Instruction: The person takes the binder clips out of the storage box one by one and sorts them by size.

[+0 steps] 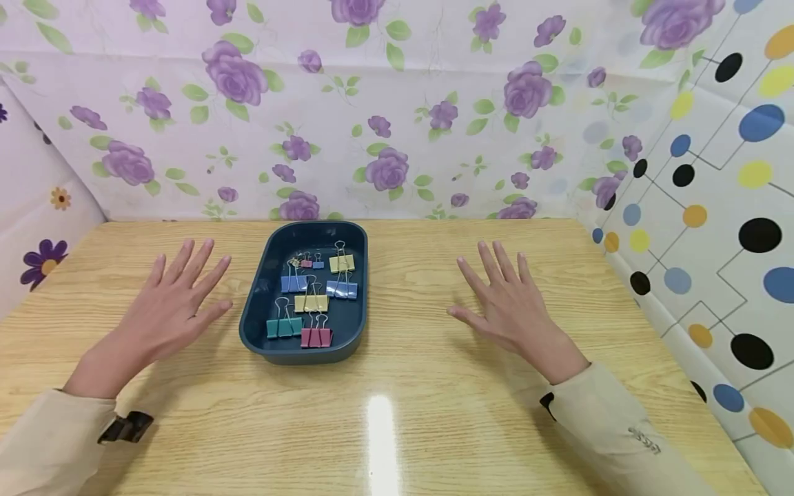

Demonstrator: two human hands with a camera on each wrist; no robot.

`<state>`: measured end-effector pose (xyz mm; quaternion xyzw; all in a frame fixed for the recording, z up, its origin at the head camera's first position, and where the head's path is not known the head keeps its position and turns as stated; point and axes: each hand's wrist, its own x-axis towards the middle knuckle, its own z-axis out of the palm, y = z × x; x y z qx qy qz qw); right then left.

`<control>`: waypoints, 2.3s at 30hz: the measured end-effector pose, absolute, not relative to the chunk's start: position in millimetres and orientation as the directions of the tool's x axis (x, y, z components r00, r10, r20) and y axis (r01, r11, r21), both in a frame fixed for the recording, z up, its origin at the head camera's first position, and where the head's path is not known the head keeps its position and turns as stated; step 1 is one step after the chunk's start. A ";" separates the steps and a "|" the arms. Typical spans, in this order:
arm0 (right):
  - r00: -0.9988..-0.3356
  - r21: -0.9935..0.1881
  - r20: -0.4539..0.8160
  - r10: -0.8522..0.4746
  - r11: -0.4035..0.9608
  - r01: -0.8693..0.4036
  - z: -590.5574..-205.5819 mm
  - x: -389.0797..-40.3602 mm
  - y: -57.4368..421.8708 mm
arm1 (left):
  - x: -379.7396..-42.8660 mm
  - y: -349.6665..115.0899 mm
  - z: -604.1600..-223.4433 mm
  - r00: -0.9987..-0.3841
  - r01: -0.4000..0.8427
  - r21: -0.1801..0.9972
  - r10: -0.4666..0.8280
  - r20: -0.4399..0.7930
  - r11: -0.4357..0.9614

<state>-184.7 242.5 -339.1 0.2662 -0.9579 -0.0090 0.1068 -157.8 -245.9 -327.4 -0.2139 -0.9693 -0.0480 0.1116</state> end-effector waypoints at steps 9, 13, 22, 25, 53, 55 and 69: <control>-0.847 -0.095 0.087 -0.524 0.842 -0.531 -338.1 -195.4 231.7 | -184.1 -243.6 -320.5 -0.930 0.366 0.423 0.345 0.127 0.829; -0.839 -0.202 0.100 -0.535 0.815 -0.544 -336.5 -203.1 224.1 | -196.1 -234.4 -317.0 -0.955 0.276 0.596 0.282 0.085 0.754; -0.838 -0.451 0.124 -0.531 0.722 -0.524 -334.3 -221.3 199.0 | -212.9 -215.8 -340.3 -0.986 0.018 0.912 0.159 -0.052 0.410; -0.844 -0.499 0.130 -0.521 0.701 -0.509 -331.0 -225.4 188.4 | -215.0 -215.5 -347.7 -0.987 -0.009 0.939 0.146 -0.063 0.345; -0.854 -0.883 -0.136 -0.502 0.453 -0.125 -288.9 -231.6 65.9 | -218.1 -219.0 -364.2 -0.969 -0.203 0.964 0.177 -0.173 -0.171; -0.859 -0.895 -0.160 -0.487 0.439 -0.082 -293.1 -229.2 61.3 | -218.5 -218.4 -364.3 -0.969 -0.199 0.965 0.182 -0.168 -0.170; -0.867 -0.909 -0.200 -0.457 0.417 -0.010 -311.6 -219.3 18.1 | -217.2 -222.0 -368.1 -0.972 -0.188 0.972 0.168 -0.164 -0.142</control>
